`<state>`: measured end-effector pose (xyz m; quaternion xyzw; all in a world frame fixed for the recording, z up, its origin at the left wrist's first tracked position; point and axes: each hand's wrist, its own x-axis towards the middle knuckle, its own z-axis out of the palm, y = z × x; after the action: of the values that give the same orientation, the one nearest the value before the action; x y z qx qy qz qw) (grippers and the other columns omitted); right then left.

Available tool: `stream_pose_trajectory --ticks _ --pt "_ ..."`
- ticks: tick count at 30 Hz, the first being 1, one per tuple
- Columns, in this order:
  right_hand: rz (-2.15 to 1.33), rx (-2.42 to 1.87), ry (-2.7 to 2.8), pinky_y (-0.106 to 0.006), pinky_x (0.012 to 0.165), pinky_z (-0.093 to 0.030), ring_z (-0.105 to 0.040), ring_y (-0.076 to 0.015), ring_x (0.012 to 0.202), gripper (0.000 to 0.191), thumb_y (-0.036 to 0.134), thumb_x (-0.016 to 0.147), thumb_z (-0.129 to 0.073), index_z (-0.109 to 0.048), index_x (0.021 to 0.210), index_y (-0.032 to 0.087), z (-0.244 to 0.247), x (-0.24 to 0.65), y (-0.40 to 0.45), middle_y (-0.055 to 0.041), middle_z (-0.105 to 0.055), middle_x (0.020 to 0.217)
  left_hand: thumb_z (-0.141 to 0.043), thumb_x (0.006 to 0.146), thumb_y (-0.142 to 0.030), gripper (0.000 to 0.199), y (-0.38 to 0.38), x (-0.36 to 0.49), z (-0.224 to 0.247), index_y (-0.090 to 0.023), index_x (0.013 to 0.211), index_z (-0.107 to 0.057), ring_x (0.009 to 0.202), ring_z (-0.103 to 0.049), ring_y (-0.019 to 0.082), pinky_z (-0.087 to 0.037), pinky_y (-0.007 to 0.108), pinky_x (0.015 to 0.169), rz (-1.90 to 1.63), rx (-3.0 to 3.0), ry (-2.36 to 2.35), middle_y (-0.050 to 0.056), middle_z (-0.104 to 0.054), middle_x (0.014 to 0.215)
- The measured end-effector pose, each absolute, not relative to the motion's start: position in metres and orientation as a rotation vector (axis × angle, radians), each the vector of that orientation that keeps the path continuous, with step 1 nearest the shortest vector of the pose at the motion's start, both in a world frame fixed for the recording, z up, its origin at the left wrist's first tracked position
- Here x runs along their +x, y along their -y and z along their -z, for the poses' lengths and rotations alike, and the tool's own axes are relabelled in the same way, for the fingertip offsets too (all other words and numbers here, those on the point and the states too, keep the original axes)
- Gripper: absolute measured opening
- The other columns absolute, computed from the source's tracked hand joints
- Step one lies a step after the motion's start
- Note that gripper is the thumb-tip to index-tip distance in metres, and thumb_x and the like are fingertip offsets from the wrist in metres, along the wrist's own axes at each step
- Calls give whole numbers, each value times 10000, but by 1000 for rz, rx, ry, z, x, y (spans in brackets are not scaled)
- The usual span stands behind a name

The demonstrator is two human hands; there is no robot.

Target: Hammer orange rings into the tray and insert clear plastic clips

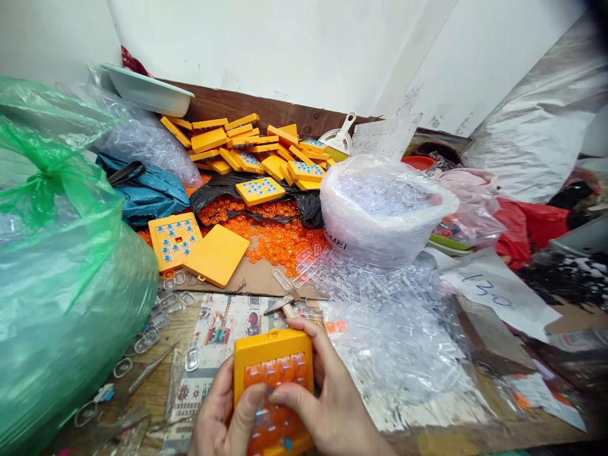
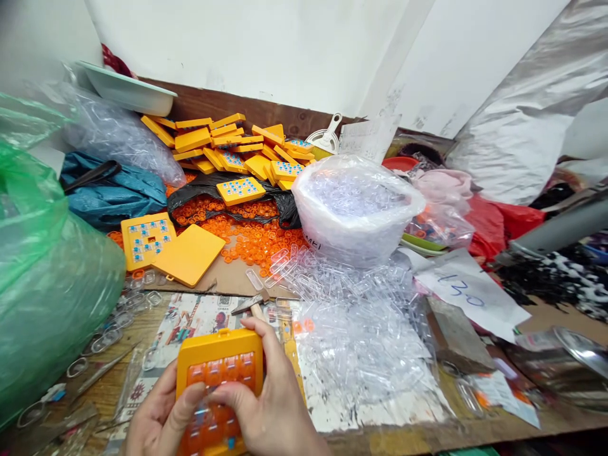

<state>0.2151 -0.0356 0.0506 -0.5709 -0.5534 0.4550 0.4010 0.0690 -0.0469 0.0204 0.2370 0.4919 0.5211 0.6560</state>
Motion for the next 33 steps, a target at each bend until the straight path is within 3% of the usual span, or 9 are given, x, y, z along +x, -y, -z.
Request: stream_pose_trajectory --ticks 3,5,8,13,17,19,22,28,33 --pt "-822 -1540 1745 -286 829 -536 -639 -188 982 560 300 663 -805 -572 1164 211 -63 223 4 -59 -625 1143 -801 655 -417 508 38 67 -29 -160 1062 -636 967 -692 321 -570 369 826 -1135 348 -962 118 -747 1018" --pt "-661 -1611 1785 -304 861 -510 -622 -165 959 324 288 782 -717 -630 1075 182 -70 227 -26 -68 -618 1132 -822 639 -372 523 33 67 -37 -174 1081 -626 967 -693 326 -566 402 841 -1106 235 -922 111 -750 1011" --pt "-508 -1746 1869 -462 971 -428 -572 -214 1081 183 272 868 -634 -643 1015 163 -66 227 -69 -60 -639 1096 -835 633 -342 552 30 65 -43 -176 1109 -610 958 -696 337 -564 437 846 -1059 138 -944 119 -750 1011" --pt "-518 -1777 1916 -449 913 -471 -597 -205 1035 194 309 902 -594 -627 1030 166 -51 215 -92 -58 -630 1125 -747 751 -309 574 26 60 -40 -170 1260 -522 981 -688 341 -542 478 880 -1012 39 -937 139 -742 1038" --pt "-692 -1610 1752 -392 870 -487 -609 -174 940 184 227 921 -522 -662 1022 163 -67 221 -60 -50 -643 972 -711 779 -383 668 27 53 -39 -225 1364 -430 1043 -664 330 -539 456 890 -1005 28 -773 131 -698 1162" --pt "-894 -1526 1647 -299 705 -529 -625 -136 726 212 273 897 -532 -690 993 168 -75 229 -31 -25 -647 801 -759 735 -335 754 30 51 -40 -276 1388 -387 1079 -648 315 -541 414 890 -1015 94 -726 110 -676 1210" --pt "-1151 -1498 1461 -222 461 -475 -560 -101 472 321 465 843 -596 -699 936 175 -71 233 17 12 -626 606 -835 627 -270 936 34 54 -45 -273 1411 -323 1106 -627 339 -535 408 893 -999 225 -702 133 -657 1233" --pt "-1198 -1505 989 -192 475 -407 -527 -83 470 372 562 690 -720 -718 745 194 -30 210 68 -1 -635 565 -917 415 -164 1344 40 71 -51 -202 1459 -71 966 -682 364 -559 416 823 -1065 365 -806 176 -706 1087" --pt "-1029 -1461 953 -198 488 -406 -497 -87 486 216 433 717 -740 -723 705 219 -28 201 73 5 -622 585 -903 458 -144 1313 45 76 -40 -250 1465 -66 886 -713 291 -586 327 754 -1158 408 -948 121 -723 1067"
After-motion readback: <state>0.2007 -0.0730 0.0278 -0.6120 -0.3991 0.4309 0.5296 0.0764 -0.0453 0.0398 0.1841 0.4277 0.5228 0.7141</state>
